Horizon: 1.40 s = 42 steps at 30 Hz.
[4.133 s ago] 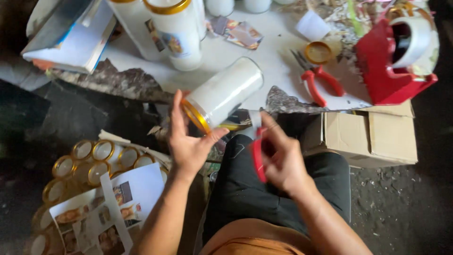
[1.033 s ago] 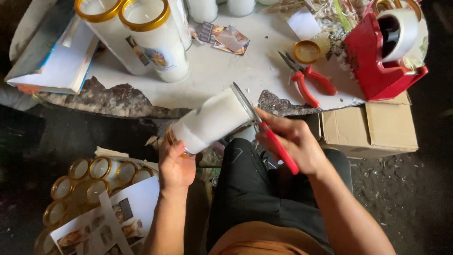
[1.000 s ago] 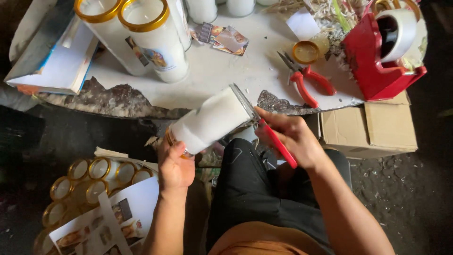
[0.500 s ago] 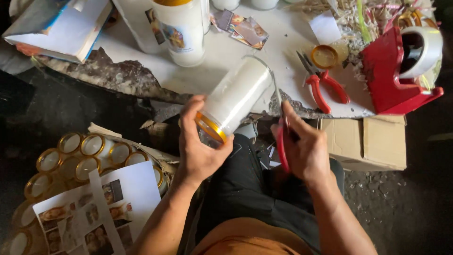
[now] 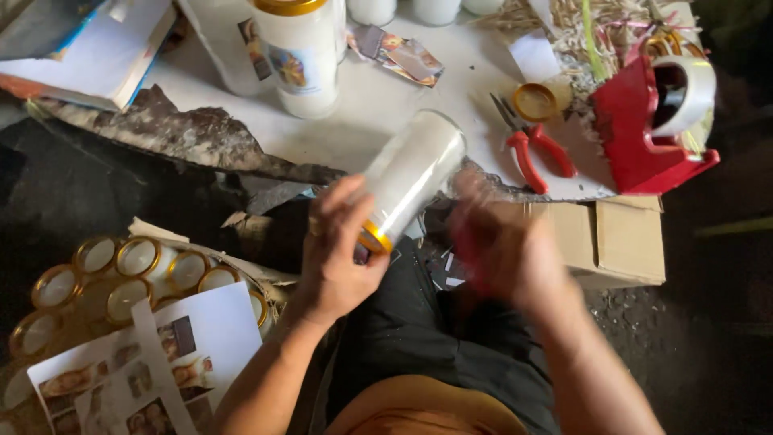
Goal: Cutting labels from a sheet and applying them to white pillar candles using tape and scissors
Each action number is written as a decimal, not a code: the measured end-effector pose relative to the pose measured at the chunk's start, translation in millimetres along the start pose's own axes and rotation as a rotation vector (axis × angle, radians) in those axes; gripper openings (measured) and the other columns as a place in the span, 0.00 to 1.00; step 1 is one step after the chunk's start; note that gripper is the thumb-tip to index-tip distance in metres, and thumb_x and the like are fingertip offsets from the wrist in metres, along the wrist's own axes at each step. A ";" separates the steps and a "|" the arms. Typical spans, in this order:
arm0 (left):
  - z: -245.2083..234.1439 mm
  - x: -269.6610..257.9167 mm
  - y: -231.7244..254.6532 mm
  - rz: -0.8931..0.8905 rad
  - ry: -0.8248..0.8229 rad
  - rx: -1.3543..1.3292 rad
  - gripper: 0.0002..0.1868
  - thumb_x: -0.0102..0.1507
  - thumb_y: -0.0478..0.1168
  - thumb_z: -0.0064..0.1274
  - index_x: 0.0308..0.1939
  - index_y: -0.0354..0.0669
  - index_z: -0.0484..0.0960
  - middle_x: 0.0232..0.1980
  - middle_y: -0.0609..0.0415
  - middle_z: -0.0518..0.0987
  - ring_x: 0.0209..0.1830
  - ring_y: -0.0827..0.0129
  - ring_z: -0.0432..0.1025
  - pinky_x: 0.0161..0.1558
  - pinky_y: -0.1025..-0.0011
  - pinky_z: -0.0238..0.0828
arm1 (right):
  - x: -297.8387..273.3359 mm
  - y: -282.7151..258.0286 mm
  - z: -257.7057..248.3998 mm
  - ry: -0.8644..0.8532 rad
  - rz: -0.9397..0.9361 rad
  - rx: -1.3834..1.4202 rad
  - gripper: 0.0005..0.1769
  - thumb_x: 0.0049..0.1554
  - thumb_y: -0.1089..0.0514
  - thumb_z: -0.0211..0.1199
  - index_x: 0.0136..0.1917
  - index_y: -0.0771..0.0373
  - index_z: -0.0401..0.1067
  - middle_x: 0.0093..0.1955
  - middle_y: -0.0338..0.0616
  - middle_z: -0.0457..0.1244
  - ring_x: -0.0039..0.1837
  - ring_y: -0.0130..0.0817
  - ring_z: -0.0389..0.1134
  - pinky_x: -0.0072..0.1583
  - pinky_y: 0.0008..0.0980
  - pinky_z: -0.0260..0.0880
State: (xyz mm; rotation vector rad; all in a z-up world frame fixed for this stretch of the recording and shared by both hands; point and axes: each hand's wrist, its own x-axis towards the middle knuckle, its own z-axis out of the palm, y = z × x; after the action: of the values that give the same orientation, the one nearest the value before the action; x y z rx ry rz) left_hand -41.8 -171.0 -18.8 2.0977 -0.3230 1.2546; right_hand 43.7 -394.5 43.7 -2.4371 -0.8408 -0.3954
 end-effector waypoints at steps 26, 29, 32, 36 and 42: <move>65.1 83.0 -27.8 -0.511 -0.281 -0.384 0.59 0.46 0.44 0.78 0.73 0.38 0.57 0.61 0.30 0.75 0.61 0.29 0.72 0.63 0.39 0.69 | 84.6 -10.3 -1.2 0.279 -0.077 0.629 0.39 0.66 0.31 0.42 0.74 0.63 0.65 0.68 0.67 0.62 0.71 0.64 0.63 0.70 0.62 0.63; 62.5 97.1 -19.2 -0.664 -0.416 -0.295 0.61 0.45 0.43 0.78 0.74 0.44 0.54 0.63 0.31 0.75 0.64 0.31 0.70 0.65 0.39 0.67 | 102.7 -9.6 42.9 0.421 -0.061 0.724 0.55 0.65 0.19 0.24 0.76 0.65 0.62 0.74 0.69 0.58 0.76 0.65 0.57 0.76 0.63 0.56; 68.1 94.8 -29.6 -0.684 -0.467 -0.289 0.62 0.44 0.40 0.77 0.75 0.43 0.52 0.63 0.29 0.75 0.64 0.30 0.70 0.65 0.39 0.66 | 107.0 9.9 71.5 0.482 0.022 0.764 0.48 0.68 0.29 0.20 0.72 0.63 0.68 0.67 0.60 0.63 0.71 0.51 0.61 0.74 0.53 0.58; 77.9 90.2 -36.0 -0.647 -0.373 -0.397 0.60 0.41 0.38 0.78 0.72 0.49 0.58 0.61 0.37 0.77 0.64 0.40 0.72 0.63 0.43 0.68 | 87.1 64.2 138.7 0.332 0.106 0.893 0.43 0.72 0.41 0.25 0.55 0.75 0.75 0.50 0.60 0.66 0.56 0.50 0.63 0.66 0.57 0.62; 81.7 68.1 -60.4 -0.492 -0.205 -0.495 0.55 0.41 0.31 0.77 0.70 0.43 0.65 0.57 0.42 0.76 0.62 0.45 0.73 0.65 0.45 0.64 | 73.3 1.6 37.2 0.165 0.154 0.616 0.29 0.70 0.43 0.48 0.51 0.69 0.78 0.45 0.60 0.70 0.52 0.45 0.71 0.58 0.52 0.69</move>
State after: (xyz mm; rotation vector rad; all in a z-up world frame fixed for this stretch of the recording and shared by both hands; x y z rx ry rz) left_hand 80.3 -170.7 -11.8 1.7284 -0.1660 0.5981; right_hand 104.4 -339.0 43.9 -1.8524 -0.5879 -0.2296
